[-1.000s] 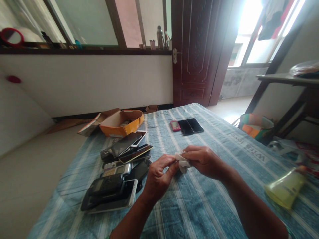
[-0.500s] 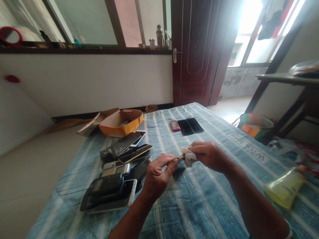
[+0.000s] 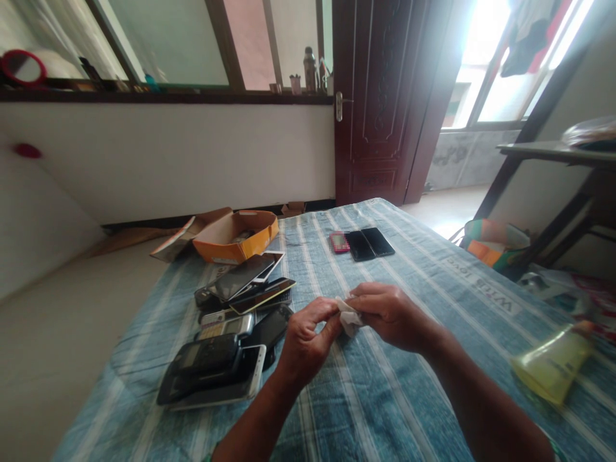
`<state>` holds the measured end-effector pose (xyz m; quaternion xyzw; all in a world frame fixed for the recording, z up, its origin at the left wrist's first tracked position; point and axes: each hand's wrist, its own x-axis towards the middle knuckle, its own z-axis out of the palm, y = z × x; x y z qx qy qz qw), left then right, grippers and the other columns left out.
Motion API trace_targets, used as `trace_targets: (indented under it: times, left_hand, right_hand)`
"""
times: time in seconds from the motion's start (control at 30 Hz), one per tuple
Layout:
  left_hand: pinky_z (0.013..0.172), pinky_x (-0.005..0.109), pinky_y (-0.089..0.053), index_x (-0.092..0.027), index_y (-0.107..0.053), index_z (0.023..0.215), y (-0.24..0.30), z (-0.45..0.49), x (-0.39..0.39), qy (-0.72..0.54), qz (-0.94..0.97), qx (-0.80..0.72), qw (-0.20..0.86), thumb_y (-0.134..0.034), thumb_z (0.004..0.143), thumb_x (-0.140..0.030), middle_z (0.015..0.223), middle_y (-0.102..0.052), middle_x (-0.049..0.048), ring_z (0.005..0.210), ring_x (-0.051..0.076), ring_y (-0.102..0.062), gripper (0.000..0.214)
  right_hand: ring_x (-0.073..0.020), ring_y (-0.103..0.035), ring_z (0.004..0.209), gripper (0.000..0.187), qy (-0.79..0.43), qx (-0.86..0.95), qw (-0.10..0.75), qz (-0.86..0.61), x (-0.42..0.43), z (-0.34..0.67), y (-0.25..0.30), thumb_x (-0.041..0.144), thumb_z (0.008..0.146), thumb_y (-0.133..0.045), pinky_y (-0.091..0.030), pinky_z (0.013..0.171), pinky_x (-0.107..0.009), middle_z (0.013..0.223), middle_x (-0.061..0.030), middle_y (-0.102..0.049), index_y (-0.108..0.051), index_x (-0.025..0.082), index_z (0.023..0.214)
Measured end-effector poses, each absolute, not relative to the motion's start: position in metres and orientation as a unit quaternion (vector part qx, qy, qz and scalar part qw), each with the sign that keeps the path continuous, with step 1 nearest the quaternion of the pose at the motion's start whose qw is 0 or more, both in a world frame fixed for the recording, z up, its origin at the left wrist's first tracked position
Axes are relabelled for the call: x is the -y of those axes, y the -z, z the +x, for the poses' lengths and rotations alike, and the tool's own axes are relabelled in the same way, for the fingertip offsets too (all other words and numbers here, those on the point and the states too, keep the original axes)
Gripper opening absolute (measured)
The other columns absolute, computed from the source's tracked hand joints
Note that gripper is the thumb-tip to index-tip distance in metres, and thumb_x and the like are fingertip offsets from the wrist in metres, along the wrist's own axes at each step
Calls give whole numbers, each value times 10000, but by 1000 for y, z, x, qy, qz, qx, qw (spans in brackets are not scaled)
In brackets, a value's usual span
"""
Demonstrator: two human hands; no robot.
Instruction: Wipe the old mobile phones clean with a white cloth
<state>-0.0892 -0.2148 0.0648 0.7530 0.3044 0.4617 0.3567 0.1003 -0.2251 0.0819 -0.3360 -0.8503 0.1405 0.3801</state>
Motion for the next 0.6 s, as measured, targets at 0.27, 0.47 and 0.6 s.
trace_targets:
  times: [0.27, 0.47, 0.6]
  left_hand:
    - [770, 299, -522, -173, -753, 876, -65, -90, 214, -454, 756, -302, 363, -629, 857, -397, 895, -729, 85, 821, 210, -659, 257]
    - [760, 300, -524, -170, -746, 851, -65, -91, 214, -459, 753, -318, 347, -619, 871, -299, 836, -720, 72, 796, 203, -669, 182]
    - [748, 292, -523, -165, -734, 809, -63, -91, 212, -469, 750, -324, 337, -631, 857, -281, 823, -720, 67, 786, 199, -671, 163]
  right_hand:
    - [-121, -575, 721, 217, -150, 860, 361, -329, 224, 104, -83, 112, 919, -486, -451, 656, -215, 811, -37, -612, -660, 170, 804]
    - [-126, -600, 737, 207, -179, 848, 364, -340, 219, 116, -83, 168, 930, -494, -471, 665, -212, 845, -47, -638, -691, 178, 869]
    - [-112, -587, 700, 215, -180, 841, 365, -356, 216, 124, -83, 175, 932, -496, -449, 636, -203, 811, -33, -626, -693, 175, 847]
